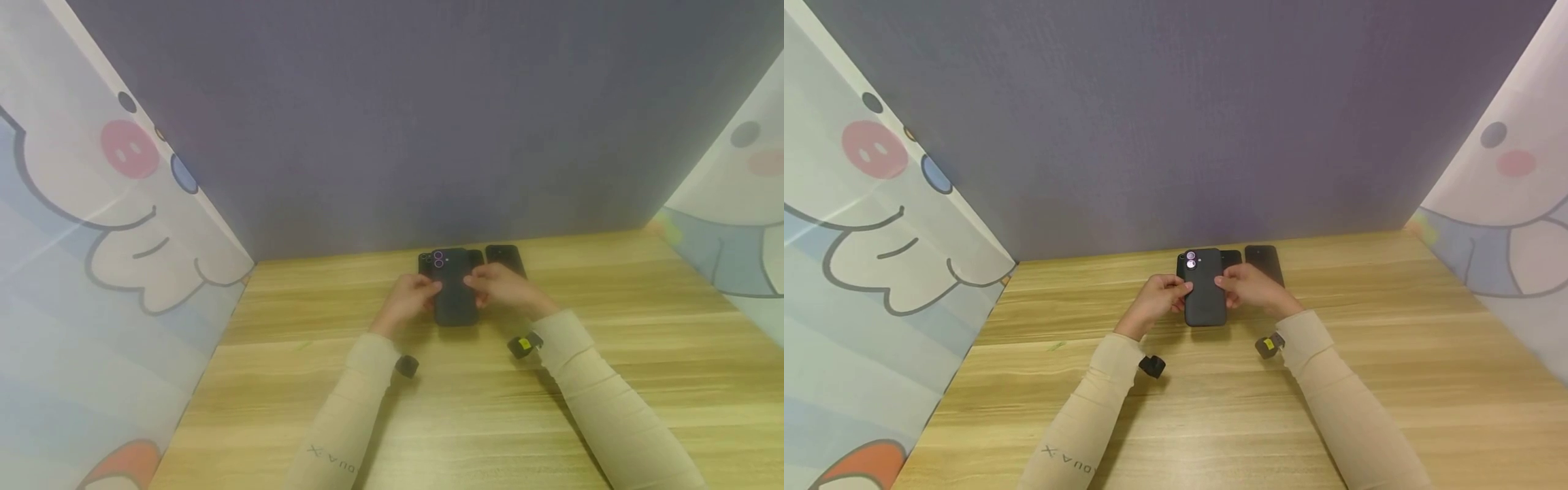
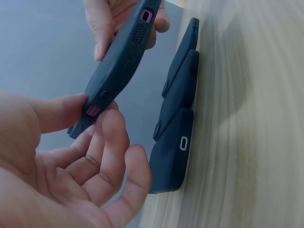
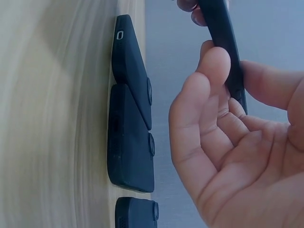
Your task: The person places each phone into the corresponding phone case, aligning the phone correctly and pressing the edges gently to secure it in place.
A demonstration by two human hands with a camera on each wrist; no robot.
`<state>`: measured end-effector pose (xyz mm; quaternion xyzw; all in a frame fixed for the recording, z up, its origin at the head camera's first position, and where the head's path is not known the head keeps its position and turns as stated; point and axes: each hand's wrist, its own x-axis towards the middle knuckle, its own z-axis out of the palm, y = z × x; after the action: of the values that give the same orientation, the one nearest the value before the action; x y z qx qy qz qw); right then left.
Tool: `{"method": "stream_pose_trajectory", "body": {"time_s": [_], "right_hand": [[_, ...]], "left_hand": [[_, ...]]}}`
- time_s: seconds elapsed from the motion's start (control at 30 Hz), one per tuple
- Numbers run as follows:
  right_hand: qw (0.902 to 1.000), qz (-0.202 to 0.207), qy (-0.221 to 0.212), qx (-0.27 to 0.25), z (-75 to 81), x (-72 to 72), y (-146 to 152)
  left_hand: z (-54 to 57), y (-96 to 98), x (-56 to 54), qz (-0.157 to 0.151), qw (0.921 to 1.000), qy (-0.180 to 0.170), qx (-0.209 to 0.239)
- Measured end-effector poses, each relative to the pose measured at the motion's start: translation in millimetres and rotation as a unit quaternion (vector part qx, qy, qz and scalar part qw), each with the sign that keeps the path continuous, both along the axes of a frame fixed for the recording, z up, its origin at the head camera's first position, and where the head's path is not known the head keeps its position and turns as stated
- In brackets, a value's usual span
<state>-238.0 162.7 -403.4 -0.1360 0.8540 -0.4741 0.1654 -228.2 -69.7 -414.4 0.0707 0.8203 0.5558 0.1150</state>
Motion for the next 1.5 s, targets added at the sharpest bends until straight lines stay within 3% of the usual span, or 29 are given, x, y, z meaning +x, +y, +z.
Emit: {"method": "stream_pose_trajectory", "body": {"time_s": [0.3,0.77,0.97,1.23,1.5], "right_hand": [[0.9999,0.005,-0.002,0.009,-3.3,-0.3,-0.1],[0.9999,-0.011,-0.004,0.012,-5.2,2.8,-8.5],[0.9998,-0.018,-0.004,-0.009,-11.7,2.7,-16.3],[0.9979,-0.051,0.006,-0.039,-20.0,5.4,-30.5],[0.9965,-0.064,0.009,-0.053,-20.7,0.5,-48.8]], "left_hand": [[1.9,1.5,1.1,0.009,0.9998,-0.018,-0.009],[-0.6,0.4,-0.9,0.030,0.9993,-0.005,-0.023],[0.4,-4.4,-2.0,0.036,0.9991,-0.007,-0.024],[-3.1,-13.9,-3.1,0.018,0.9987,-0.002,-0.049],[0.3,-25.8,-5.9,0.038,0.9973,0.002,-0.064]]}}
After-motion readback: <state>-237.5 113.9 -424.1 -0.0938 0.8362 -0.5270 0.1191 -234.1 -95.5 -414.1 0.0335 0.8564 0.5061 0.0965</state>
